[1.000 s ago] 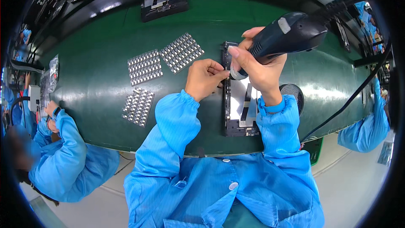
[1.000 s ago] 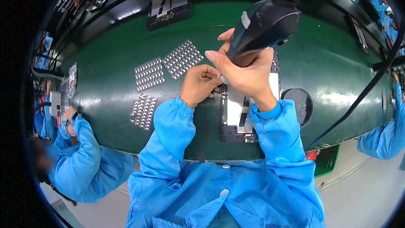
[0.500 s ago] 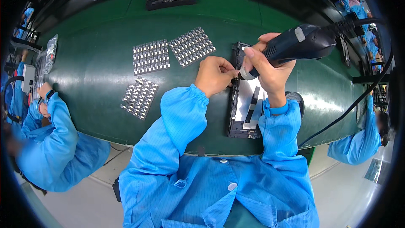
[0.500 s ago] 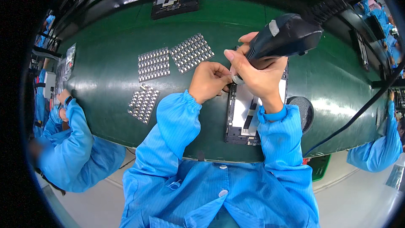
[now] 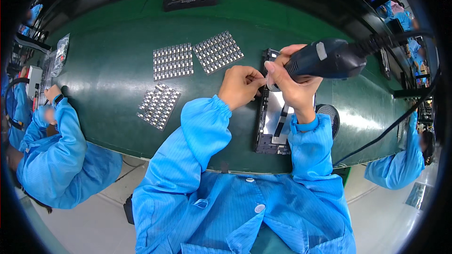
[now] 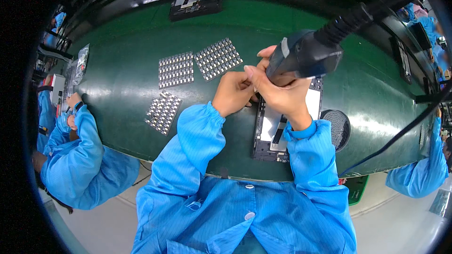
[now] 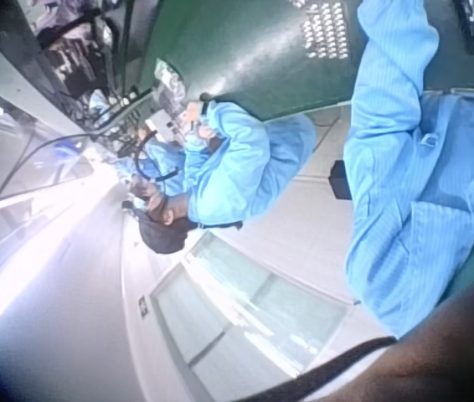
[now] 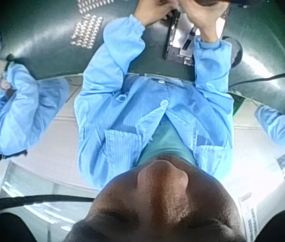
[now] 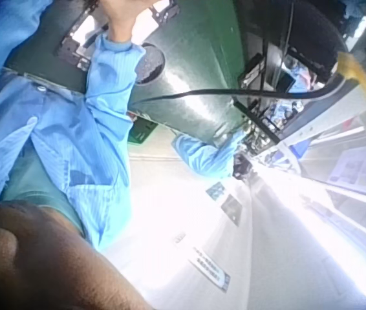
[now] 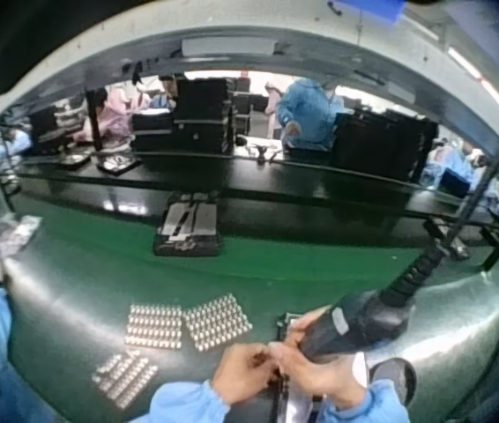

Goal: Screwing small components into electronic device frames using an electric screwdriver on an assembly line.

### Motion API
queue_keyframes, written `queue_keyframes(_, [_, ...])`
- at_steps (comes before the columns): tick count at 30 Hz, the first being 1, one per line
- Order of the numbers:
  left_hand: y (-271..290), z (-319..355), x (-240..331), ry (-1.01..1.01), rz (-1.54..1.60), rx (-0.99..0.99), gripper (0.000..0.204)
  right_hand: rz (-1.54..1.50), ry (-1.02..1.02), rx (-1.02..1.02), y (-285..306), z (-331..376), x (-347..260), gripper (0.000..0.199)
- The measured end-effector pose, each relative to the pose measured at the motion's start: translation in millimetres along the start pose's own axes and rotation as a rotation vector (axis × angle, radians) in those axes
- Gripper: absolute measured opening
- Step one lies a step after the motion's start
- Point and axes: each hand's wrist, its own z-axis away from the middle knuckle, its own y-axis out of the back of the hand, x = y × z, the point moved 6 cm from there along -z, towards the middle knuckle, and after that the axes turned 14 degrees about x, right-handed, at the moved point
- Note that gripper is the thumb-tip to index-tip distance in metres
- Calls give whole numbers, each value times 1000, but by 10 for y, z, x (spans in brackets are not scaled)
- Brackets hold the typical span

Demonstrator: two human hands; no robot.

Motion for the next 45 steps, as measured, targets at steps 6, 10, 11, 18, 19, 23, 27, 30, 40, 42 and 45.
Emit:
queue_keyframes(6, [67,213,19,-414,36,-5,23,-165,-36,100,128,-53,-50,30])
queue_keyframes(10, [31,273,88,-592,-56,26,20,-183,5,97,135,-24,-117,31])
queue_keyframes(11, [24,269,85,-615,-68,37,19,-183,6,104,140,-15,-119,31])
queue_keyframes(18, [25,273,110,-590,-59,34,15,-182,5,117,158,-10,-96,33])
queue_keyframes(19, [27,281,136,-597,-77,36,14,-195,8,115,161,-15,-110,32])
queue_keyframes(23, [35,264,142,-596,-95,41,12,-181,24,118,180,-31,-112,32])
queue_keyframes(27, [39,265,147,-596,-82,53,12,-205,32,126,178,-37,-128,33])
queue_keyframes(30, [37,259,137,-598,-59,44,11,-194,31,118,169,-26,-123,33])
queue_keyframes(40, [48,257,153,-590,-67,51,14,-140,45,102,169,-23,-96,32])
queue_keyframes(42, [51,246,116,-593,-61,54,17,-155,28,110,155,-28,-112,31])
queue_keyframes(45, [36,201,41,-487,-37,47,28,-175,24,123,171,-106,-100,30])
